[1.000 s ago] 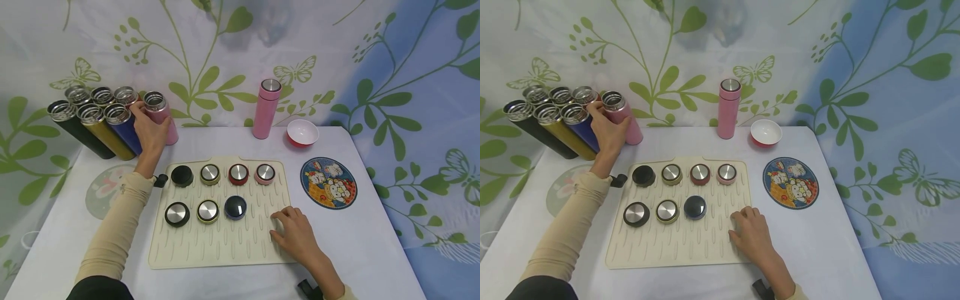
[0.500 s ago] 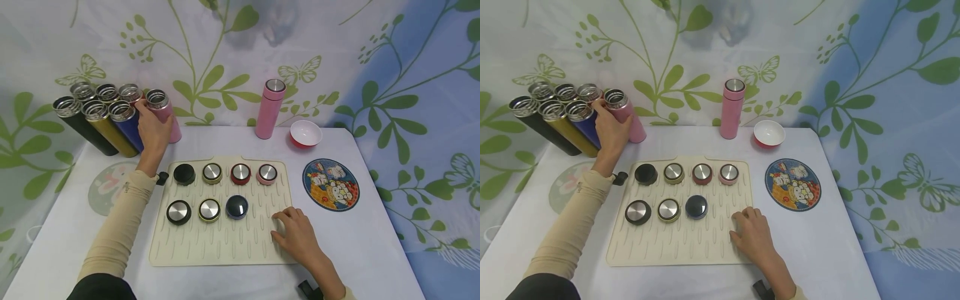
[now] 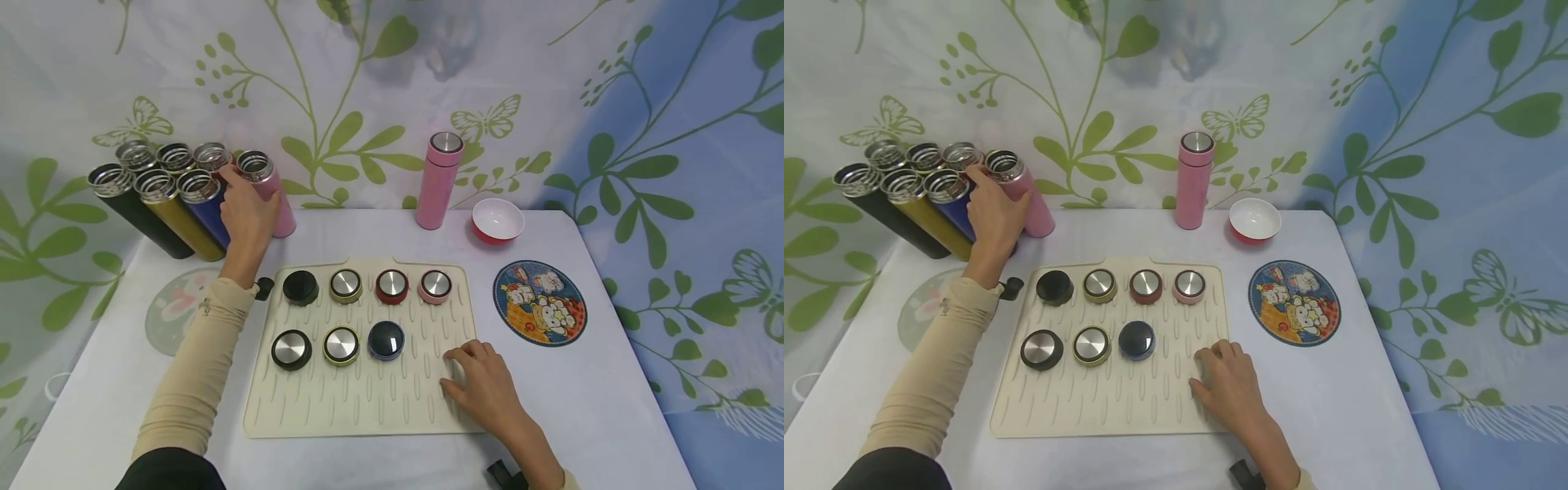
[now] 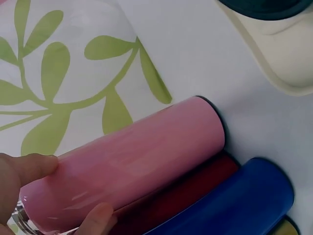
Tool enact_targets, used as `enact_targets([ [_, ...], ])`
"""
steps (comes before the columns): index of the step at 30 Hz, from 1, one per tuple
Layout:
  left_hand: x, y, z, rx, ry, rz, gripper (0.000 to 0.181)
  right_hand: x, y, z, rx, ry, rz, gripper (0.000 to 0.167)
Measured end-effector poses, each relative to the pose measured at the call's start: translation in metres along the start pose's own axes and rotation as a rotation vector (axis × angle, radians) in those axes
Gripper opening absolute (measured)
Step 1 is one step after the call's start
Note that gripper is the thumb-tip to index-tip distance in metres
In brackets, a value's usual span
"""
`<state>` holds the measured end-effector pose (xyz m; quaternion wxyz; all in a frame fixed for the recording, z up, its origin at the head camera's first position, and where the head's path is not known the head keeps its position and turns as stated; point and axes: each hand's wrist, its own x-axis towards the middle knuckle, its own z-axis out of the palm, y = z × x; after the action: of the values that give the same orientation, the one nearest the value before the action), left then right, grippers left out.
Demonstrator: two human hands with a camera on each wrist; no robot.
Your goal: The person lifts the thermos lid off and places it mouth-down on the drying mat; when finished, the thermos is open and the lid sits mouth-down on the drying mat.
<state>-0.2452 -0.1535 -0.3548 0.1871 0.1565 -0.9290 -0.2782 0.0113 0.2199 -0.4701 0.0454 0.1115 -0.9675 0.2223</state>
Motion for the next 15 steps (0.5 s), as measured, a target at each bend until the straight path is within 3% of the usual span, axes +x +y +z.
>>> enact_targets([
  [8, 0.004, 0.003, 0.000, 0.057, -0.008, 0.019, 0.089, 0.000, 0.000, -0.001, 0.002, 0.011, 0.001, 0.039],
  [15, 0.011, 0.003, -0.004, 0.094, -0.024, -0.025, 0.093, 0.000, 0.000, 0.000, 0.005, 0.009, 0.005, 0.040],
])
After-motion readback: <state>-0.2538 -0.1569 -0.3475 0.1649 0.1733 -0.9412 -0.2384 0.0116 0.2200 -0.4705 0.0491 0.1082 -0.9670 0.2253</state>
